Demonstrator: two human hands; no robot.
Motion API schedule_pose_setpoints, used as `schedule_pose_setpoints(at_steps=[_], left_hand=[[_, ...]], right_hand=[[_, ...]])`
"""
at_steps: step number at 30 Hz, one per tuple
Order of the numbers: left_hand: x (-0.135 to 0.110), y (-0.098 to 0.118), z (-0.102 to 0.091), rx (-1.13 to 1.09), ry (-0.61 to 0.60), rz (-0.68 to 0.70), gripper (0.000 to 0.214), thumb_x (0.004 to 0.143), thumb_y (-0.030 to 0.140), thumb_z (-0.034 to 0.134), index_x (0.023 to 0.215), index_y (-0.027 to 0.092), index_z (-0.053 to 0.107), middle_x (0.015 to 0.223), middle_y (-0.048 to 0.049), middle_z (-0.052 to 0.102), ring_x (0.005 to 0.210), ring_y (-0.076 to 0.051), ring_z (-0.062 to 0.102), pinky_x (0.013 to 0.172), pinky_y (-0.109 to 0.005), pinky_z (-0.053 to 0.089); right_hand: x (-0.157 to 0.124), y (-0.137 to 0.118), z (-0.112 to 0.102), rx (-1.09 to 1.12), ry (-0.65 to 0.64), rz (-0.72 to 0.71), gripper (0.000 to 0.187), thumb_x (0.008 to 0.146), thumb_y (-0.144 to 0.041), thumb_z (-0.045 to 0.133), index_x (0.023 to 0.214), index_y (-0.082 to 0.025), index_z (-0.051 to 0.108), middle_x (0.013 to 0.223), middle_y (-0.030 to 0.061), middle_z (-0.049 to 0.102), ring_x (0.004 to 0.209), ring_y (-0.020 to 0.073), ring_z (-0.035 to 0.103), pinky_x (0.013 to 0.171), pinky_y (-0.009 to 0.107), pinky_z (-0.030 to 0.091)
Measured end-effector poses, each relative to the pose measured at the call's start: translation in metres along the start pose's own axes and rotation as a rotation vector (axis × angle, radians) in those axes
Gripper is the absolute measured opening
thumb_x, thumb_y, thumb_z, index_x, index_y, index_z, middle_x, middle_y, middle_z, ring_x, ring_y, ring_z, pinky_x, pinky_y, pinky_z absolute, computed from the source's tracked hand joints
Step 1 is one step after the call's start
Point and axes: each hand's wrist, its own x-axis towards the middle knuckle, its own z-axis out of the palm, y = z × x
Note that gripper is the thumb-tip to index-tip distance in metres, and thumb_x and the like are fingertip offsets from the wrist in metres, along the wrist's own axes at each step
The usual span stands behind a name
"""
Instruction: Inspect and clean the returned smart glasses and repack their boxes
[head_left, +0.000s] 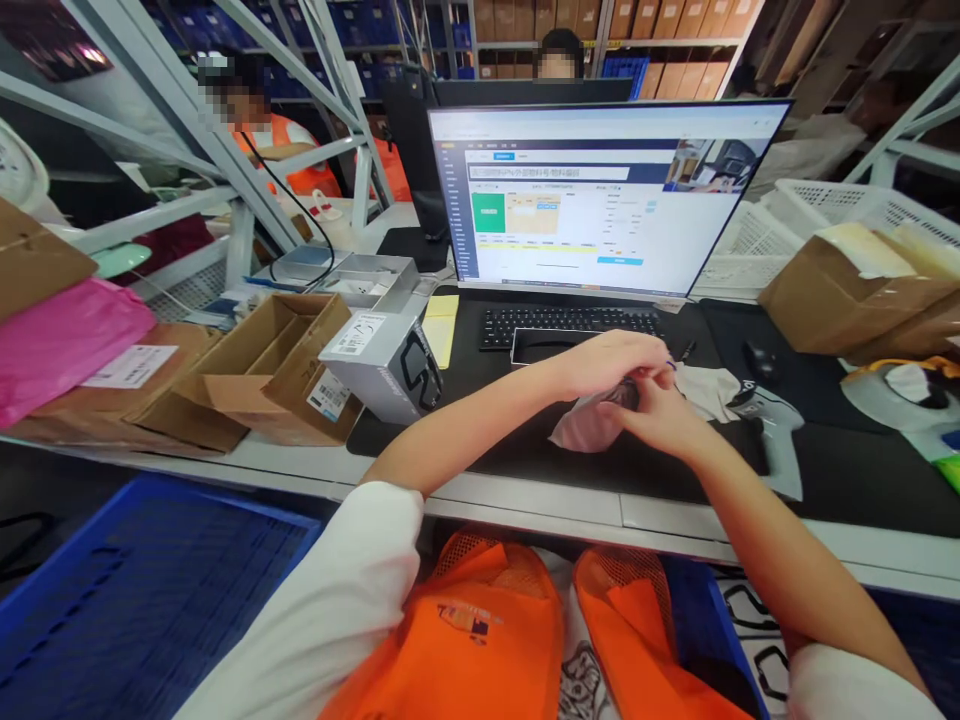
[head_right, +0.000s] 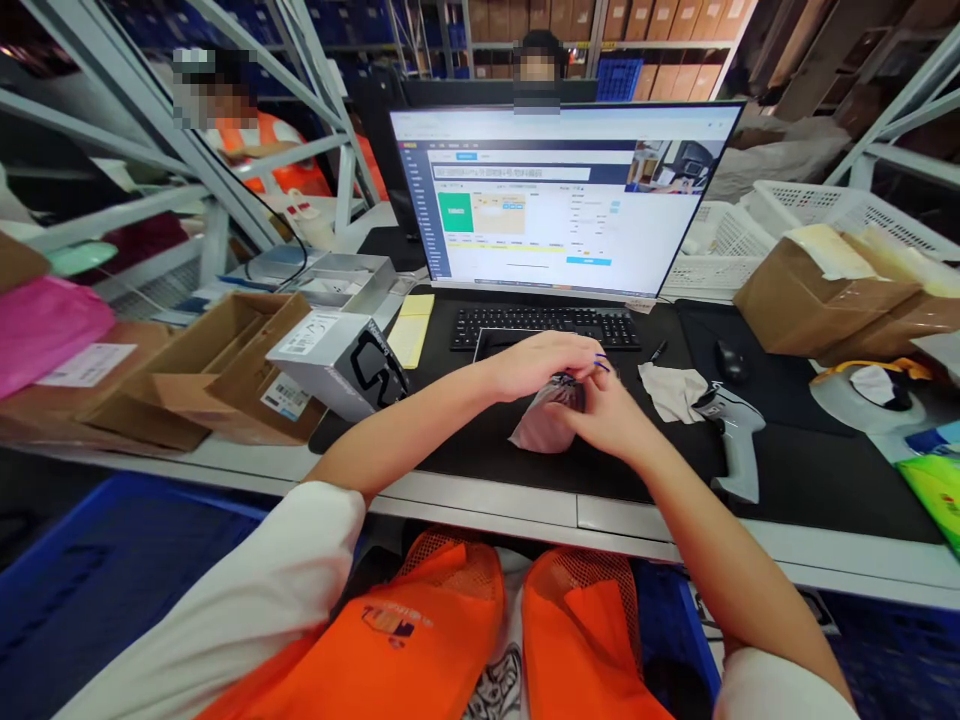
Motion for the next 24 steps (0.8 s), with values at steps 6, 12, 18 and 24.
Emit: schedule_pose_setpoints(at_steps=[6, 12, 18, 24], left_hand=[[-0.007, -0.014, -0.018, -0.034, -0.065, 0.034, 0.072, 0.104, 0.060, 0.019, 0.075, 0.015, 0.067, 0.082, -0.0085, 0.070, 0.084, -0.017, 0.066, 0.087, -0.035, 0.052], [-0.027, -0.081, -0.070, 0.941, 0.299, -0.083, 0.046, 0.100, 0.047, 0.043, 0.097, 0.014, 0.075, 0.117, -0.0137, 0.068, 0.117, -0.028, 0.060, 0.109, -0.043, 0.044], [-0.016, -0.108, -0.086, 1.228, 0.338, -0.279, 0.059, 0.097, 0.059, 0.047, 0.112, 0.010, 0.076, 0.160, -0.0217, 0.039, 0.151, -0.040, 0.031, 0.122, -0.055, 0.030], [0.004, -0.109, -0.100, 1.045, 0.317, -0.308, 0.040, 0.089, 0.049, 0.064, 0.098, 0.011, 0.075, 0.155, -0.0196, 0.047, 0.147, -0.040, 0.037, 0.122, -0.055, 0.031]], right_hand=[[-0.011, -0.002, 0.002, 0.115, 0.001, 0.027, 0.037, 0.094, -0.049, 0.058, 0.112, -0.019, 0.071, 0.107, 0.0101, 0.073, 0.096, 0.0269, 0.069, 0.086, 0.038, 0.054], [-0.042, 0.047, -0.028, -0.026, 0.066, 0.257, 0.037, 0.085, -0.052, 0.064, 0.101, -0.021, 0.075, 0.092, 0.0083, 0.075, 0.086, 0.0265, 0.068, 0.075, 0.036, 0.051], [-0.061, 0.082, -0.030, -0.005, 0.128, 0.482, 0.044, 0.081, -0.055, 0.058, 0.096, -0.018, 0.078, 0.082, 0.0087, 0.074, 0.076, 0.0272, 0.065, 0.071, 0.037, 0.048], [-0.074, 0.083, -0.030, 0.058, 0.317, 0.558, 0.046, 0.080, -0.057, 0.059, 0.096, -0.017, 0.076, 0.077, 0.0071, 0.070, 0.074, 0.0244, 0.061, 0.067, 0.034, 0.045]])
